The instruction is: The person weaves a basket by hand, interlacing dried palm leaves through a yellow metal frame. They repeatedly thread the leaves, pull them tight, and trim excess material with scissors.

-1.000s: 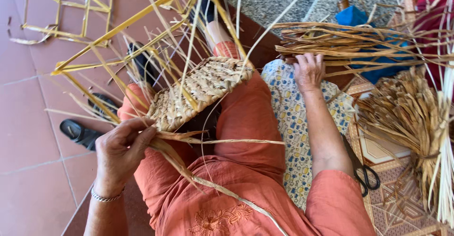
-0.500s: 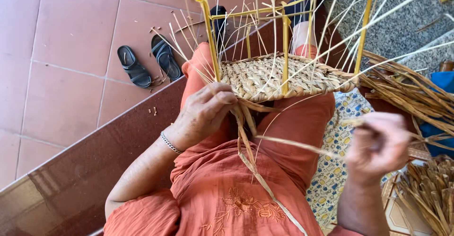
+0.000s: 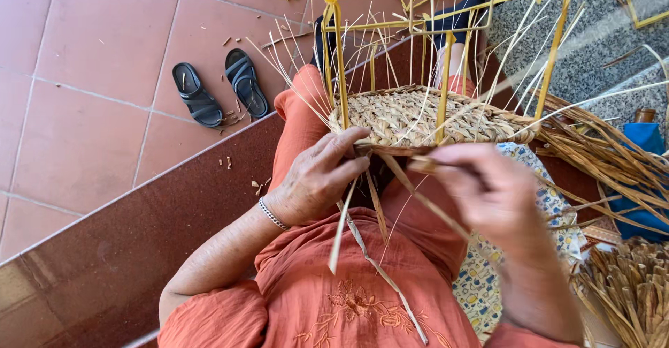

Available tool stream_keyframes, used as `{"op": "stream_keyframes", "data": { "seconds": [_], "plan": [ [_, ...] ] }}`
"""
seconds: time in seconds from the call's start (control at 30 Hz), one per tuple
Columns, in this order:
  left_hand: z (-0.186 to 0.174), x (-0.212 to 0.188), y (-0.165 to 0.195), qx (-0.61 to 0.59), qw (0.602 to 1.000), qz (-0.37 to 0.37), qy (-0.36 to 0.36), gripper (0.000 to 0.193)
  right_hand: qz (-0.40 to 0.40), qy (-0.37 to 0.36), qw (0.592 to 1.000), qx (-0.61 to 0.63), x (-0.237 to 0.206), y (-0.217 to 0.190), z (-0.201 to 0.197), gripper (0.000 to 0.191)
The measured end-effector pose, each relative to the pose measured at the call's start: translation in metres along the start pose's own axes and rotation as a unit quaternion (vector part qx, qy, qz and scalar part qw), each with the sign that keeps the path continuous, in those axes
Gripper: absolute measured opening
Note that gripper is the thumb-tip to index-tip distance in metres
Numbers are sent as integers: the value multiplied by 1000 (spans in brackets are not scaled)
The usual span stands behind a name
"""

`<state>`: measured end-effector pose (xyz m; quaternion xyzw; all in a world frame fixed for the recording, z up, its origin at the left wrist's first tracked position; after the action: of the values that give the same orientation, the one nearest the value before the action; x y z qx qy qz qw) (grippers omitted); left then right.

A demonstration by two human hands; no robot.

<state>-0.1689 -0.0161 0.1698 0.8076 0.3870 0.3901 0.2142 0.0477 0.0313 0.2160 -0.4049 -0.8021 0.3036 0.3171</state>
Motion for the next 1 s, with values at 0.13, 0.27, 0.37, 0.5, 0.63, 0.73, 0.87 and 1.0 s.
{"op": "stream_keyframes", "data": {
  "seconds": [0.13, 0.27, 0.37, 0.5, 0.63, 0.73, 0.87, 1.0],
  "plan": [
    [2, 0, -8, -28, 999, -29, 26, 18, 166, 102, 980, -28, -34, 2, -74, 13],
    [7, -2, -1, 7, 1000, -1, 18, 22, -5, 56, 990, -126, -35, -28, -33, 17],
    [5, -2, 7, 18, 999, 23, 18, 23, -49, 25, 985, -164, -10, -20, 25, 21],
    [2, -2, 12, 22, 999, 41, 14, 20, -92, 44, 975, -195, 9, -22, 61, 22],
    [1, -2, 12, 10, 998, 55, 13, 23, -121, 77, 956, -255, 16, -27, 67, 23],
    [4, 1, 6, 14, 1000, 20, 13, 24, -134, 80, 940, -302, 16, -29, 74, 24],
    [11, 12, -9, -44, 996, -62, 41, 13, -155, 98, 923, -339, 7, -33, 76, 24],
    [22, 25, -24, -49, 987, -148, 34, 17, -87, 80, 966, -231, -12, -25, 68, 18]
  ]
}}
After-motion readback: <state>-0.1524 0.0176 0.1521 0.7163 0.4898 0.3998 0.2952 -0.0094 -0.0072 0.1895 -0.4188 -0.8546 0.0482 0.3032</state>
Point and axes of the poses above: each hand's wrist, its own x-axis towards the middle knuckle, its own z-axis out of the palm, y = z × x, the point moved 7 cm from there along x, towards the middle knuckle, and after that the axes turned 7 degrees about -x, right-handed, at the moved point
